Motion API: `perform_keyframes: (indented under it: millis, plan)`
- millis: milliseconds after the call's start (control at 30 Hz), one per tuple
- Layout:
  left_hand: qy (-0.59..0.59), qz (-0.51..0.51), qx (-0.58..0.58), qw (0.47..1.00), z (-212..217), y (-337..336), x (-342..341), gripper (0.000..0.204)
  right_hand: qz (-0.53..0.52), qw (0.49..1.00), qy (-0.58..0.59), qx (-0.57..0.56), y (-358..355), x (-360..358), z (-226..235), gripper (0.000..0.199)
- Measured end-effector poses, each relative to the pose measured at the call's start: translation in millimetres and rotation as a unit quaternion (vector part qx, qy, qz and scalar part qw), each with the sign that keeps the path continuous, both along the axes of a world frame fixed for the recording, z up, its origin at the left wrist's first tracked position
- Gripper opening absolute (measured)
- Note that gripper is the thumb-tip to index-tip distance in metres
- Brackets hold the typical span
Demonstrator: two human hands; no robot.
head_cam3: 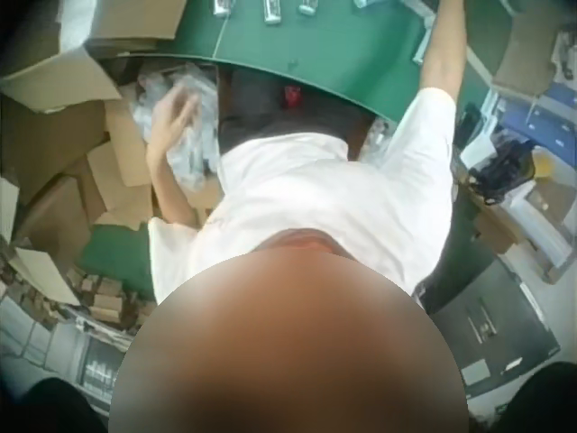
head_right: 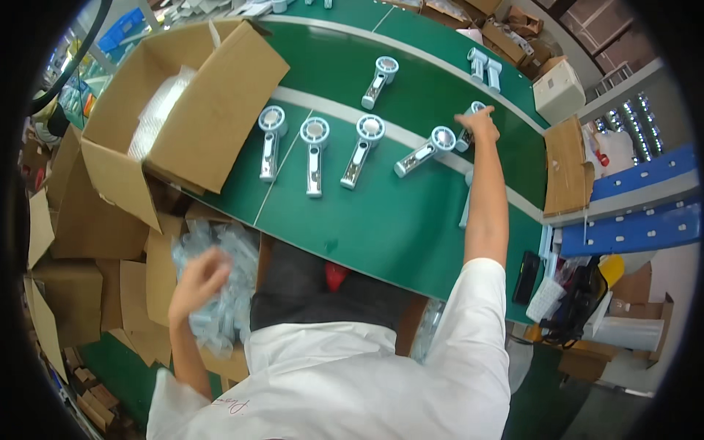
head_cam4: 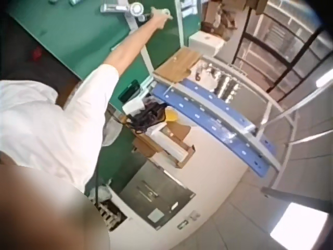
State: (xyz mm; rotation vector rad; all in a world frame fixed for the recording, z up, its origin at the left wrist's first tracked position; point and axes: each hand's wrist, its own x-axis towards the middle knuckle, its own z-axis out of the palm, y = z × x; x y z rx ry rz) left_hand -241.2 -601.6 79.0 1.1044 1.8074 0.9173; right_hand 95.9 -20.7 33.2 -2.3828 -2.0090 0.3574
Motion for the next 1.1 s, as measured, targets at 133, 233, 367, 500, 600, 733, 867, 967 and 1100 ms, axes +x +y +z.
perform_keyframes:
  millis: [133, 233, 367, 500, 600, 733, 867, 967, 1100]
  plan:
    - [0.229, -0.047, 0.271, 0.934, 57, 154, 32, 0.017, -0.023, 0.995, 0.096, -0.019, 19, 11, -10, 0.1]
    - [0.25, -0.049, 0.398, 0.881, 109, 178, 11, 0.016, -0.002, 0.995, 0.099, 0.01, 29, 58, -8, 0.095]
    - [0.33, 0.099, 0.275, 0.898, 148, 182, -138, 0.017, 0.021, 0.991, 0.108, 0.08, -66, 193, -36, 0.087]
    - [0.34, 0.133, -0.037, 0.93, 99, 202, -321, 0.045, -0.014, 0.98, 0.12, 0.161, -160, 232, -46, 0.078]
    - [0.443, 0.043, -0.282, 0.85, 57, 211, -398, 0.067, -0.093, 0.983, 0.097, 0.127, -181, 186, -18, 0.075]
    - [0.436, 0.095, -0.304, 0.842, 12, 228, -436, 0.089, -0.149, 0.985, 0.042, 0.072, -185, 188, -15, 0.072]
    - [0.372, 0.153, -0.273, 0.874, -7, 245, -436, 0.108, -0.162, 0.985, -0.027, 0.047, -169, 211, -6, 0.067]
    - [0.296, 0.078, -0.33, 0.893, 9, 245, -410, 0.119, 0.061, 0.965, 0.034, 0.251, -147, 142, 35, 0.06]
    - [0.291, 0.046, -0.327, 0.898, 13, 254, -409, 0.121, 0.145, 0.944, 0.225, 0.194, -108, 14, 63, 0.06]
